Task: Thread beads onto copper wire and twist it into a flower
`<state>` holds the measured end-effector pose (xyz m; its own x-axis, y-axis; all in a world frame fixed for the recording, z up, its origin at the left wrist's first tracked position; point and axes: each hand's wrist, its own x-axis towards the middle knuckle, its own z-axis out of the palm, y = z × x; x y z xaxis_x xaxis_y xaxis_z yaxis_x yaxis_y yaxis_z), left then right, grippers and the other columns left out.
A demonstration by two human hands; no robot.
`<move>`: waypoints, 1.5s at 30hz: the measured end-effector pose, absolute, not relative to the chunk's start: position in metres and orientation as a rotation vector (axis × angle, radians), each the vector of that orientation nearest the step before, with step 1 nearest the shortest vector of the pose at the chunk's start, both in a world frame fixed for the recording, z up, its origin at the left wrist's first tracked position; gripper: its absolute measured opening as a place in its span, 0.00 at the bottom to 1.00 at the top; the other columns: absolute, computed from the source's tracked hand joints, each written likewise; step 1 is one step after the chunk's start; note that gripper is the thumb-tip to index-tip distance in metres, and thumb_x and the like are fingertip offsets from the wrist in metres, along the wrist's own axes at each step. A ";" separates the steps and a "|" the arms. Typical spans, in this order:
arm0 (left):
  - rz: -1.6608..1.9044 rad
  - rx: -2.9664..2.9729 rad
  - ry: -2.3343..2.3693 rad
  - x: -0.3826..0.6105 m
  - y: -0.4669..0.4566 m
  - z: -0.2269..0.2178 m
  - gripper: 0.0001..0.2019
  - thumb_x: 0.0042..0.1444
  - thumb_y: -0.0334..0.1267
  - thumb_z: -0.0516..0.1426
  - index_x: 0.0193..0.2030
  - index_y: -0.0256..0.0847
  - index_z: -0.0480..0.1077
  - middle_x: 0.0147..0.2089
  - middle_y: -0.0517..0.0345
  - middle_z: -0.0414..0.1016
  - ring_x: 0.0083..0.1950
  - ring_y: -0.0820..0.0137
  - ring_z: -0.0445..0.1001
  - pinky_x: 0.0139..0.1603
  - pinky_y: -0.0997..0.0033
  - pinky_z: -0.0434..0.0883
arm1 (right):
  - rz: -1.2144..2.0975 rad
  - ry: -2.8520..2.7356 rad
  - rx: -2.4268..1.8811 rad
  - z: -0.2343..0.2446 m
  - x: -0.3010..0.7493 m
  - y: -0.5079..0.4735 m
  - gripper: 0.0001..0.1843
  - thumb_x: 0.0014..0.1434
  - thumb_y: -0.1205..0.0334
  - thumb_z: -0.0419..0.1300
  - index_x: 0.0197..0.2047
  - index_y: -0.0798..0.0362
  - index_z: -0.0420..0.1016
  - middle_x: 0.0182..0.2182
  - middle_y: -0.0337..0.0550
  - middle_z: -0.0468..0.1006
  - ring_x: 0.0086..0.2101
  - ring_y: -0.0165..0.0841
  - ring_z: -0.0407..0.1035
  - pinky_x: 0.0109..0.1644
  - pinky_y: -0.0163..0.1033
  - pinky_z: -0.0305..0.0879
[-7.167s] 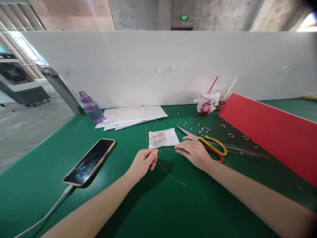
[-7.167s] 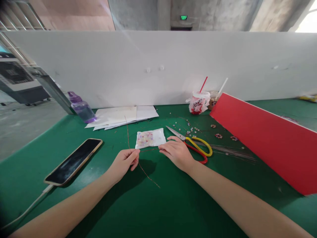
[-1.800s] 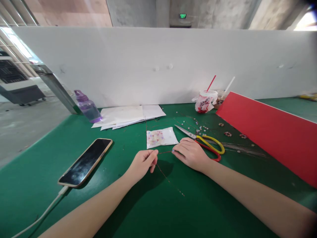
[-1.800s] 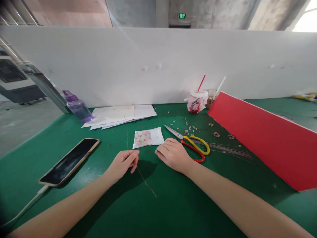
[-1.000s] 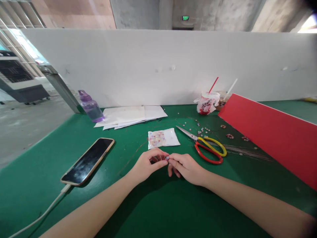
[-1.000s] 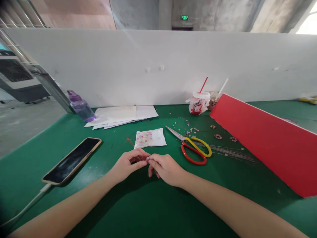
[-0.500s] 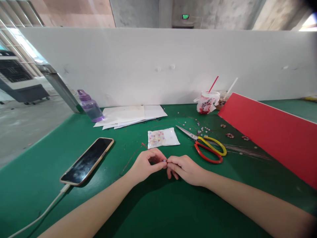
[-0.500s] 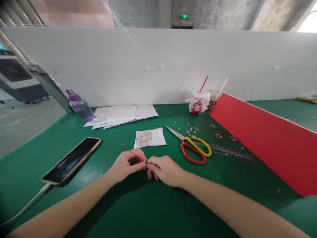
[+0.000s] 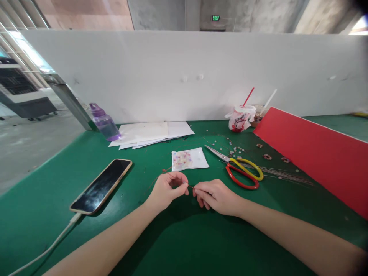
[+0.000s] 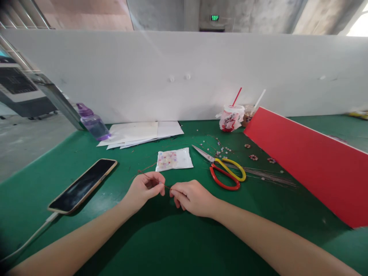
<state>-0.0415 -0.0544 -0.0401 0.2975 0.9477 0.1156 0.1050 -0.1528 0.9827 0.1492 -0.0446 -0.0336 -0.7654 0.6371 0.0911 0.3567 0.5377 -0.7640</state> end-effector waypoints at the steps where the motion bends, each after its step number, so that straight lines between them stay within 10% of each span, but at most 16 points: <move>1: 1.036 1.511 1.009 -0.042 -0.054 -0.040 0.02 0.48 0.32 0.56 0.29 0.36 0.66 0.23 0.61 0.71 0.27 0.74 0.70 0.31 0.75 0.66 | 1.079 -2.419 -0.837 -0.034 0.150 -0.044 0.12 0.61 0.65 0.41 0.33 0.54 0.64 0.23 0.34 0.70 0.18 0.20 0.61 0.25 0.26 0.58; 34: 0.906 1.473 0.925 -0.039 -0.054 -0.042 0.05 0.49 0.35 0.57 0.32 0.36 0.69 0.25 0.60 0.71 0.28 0.75 0.70 0.33 0.74 0.67 | 0.336 -2.591 -0.794 -0.042 0.148 -0.043 0.12 0.61 0.59 0.44 0.32 0.55 0.64 0.23 0.39 0.69 0.26 0.28 0.62 0.39 0.38 0.56; 41: 0.950 1.498 0.885 -0.035 -0.056 -0.041 0.25 0.45 0.32 0.59 0.51 0.44 0.57 0.37 0.60 0.64 0.28 0.78 0.67 0.32 0.74 0.66 | 0.817 -2.364 -0.927 -0.039 0.148 -0.040 0.14 0.63 0.59 0.38 0.31 0.53 0.60 0.22 0.37 0.64 0.27 0.28 0.58 0.33 0.34 0.55; 45: 0.925 1.593 0.960 -0.034 -0.058 -0.039 0.17 0.47 0.34 0.58 0.44 0.41 0.59 0.32 0.63 0.61 0.27 0.79 0.63 0.29 0.77 0.63 | 1.323 -2.032 -0.824 -0.034 0.151 -0.038 0.15 0.63 0.55 0.37 0.34 0.53 0.58 0.24 0.35 0.59 0.24 0.24 0.54 0.29 0.32 0.53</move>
<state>-0.0338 -0.0581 -0.0386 0.3881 0.9158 0.1032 0.1367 -0.1679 0.9763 0.1514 -0.0384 -0.0343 -0.6457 0.7525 0.1300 0.1854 0.3196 -0.9292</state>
